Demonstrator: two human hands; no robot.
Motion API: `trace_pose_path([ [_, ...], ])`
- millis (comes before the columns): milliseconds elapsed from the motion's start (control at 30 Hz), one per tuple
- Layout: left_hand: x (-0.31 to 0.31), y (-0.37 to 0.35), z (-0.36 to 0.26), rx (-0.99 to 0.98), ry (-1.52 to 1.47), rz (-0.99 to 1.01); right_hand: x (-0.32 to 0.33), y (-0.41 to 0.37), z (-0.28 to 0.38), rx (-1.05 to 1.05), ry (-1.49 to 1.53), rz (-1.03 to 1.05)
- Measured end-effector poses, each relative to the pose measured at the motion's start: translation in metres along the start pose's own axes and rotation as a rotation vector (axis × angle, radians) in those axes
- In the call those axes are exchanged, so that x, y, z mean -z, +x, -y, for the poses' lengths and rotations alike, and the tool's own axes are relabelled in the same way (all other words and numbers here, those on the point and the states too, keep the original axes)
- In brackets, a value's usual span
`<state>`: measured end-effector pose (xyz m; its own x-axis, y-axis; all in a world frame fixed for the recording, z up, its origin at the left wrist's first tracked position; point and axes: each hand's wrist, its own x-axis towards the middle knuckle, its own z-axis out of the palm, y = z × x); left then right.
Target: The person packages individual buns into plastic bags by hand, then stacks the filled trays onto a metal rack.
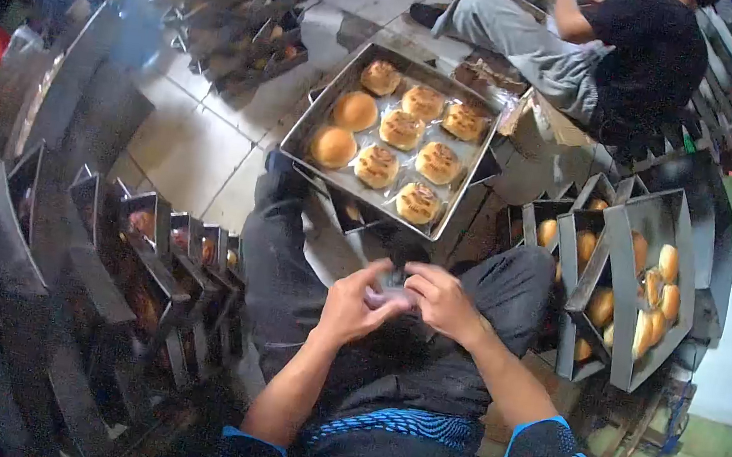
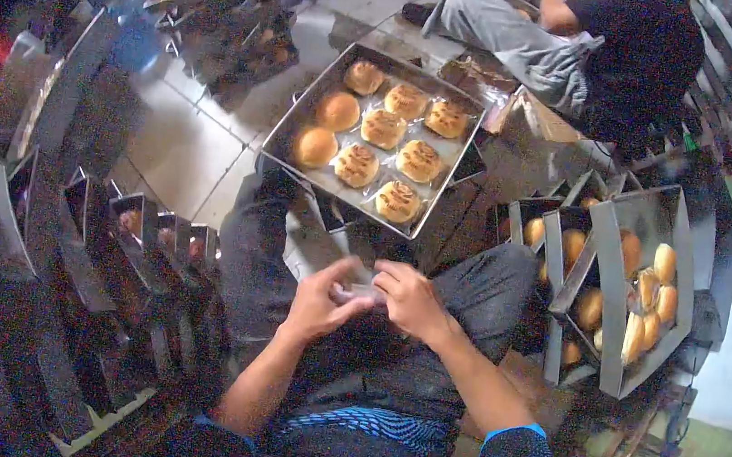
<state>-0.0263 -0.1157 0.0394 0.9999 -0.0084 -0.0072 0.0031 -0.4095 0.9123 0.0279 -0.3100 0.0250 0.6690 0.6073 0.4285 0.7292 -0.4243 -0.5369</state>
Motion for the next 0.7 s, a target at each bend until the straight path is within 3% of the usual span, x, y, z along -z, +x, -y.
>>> trace_pose_path([
  [100, 0.015, 0.004, 0.011, 0.025, 0.167, 0.157, 0.043, 0.028, 0.025, -0.314, 0.06, -0.286],
  [133, 0.017, 0.01, 0.029, -0.254, 0.037, 0.084, 0.051, 0.035, 0.028, -0.429, 0.139, -0.402],
  [167, 0.011, 0.004, 0.039, 0.046, -0.478, -0.033, 0.054, 0.042, 0.028, -0.594, 0.343, -0.47],
  [233, 0.027, 0.013, 0.017, 0.258, -0.975, -0.326, 0.051, 0.058, 0.031, -0.559, 0.545, -0.47],
  [300, 0.046, 0.023, 0.032, 0.308, -0.951, -0.503, 0.048, 0.077, 0.047, -0.417, 0.345, -0.3],
  [433, 0.084, 0.029, 0.052, 0.248, -0.793, -0.955, -0.002, 0.131, 0.026, -0.168, 0.43, -0.185],
  [467, 0.09, 0.029, 0.069, 0.301, -0.867, -1.039, -0.013, 0.158, 0.01, -0.227, 0.378, -0.117],
  [500, 0.095, 0.03, 0.079, 0.224, -0.973, -1.09, -0.046, 0.179, -0.031, -0.279, 0.451, -0.149],
  [533, 0.099, 0.032, 0.084, 0.232, -1.005, -1.087, -0.068, 0.205, -0.071, -0.456, 0.424, -0.022],
  [633, 0.107, 0.034, 0.081, 0.273, -1.038, -1.022, -0.152, 0.268, -0.201, -0.603, -0.136, 0.275],
  [700, 0.107, 0.036, 0.09, 0.312, -0.96, -0.994, -0.207, 0.293, -0.289, -0.467, -0.269, 0.237],
])
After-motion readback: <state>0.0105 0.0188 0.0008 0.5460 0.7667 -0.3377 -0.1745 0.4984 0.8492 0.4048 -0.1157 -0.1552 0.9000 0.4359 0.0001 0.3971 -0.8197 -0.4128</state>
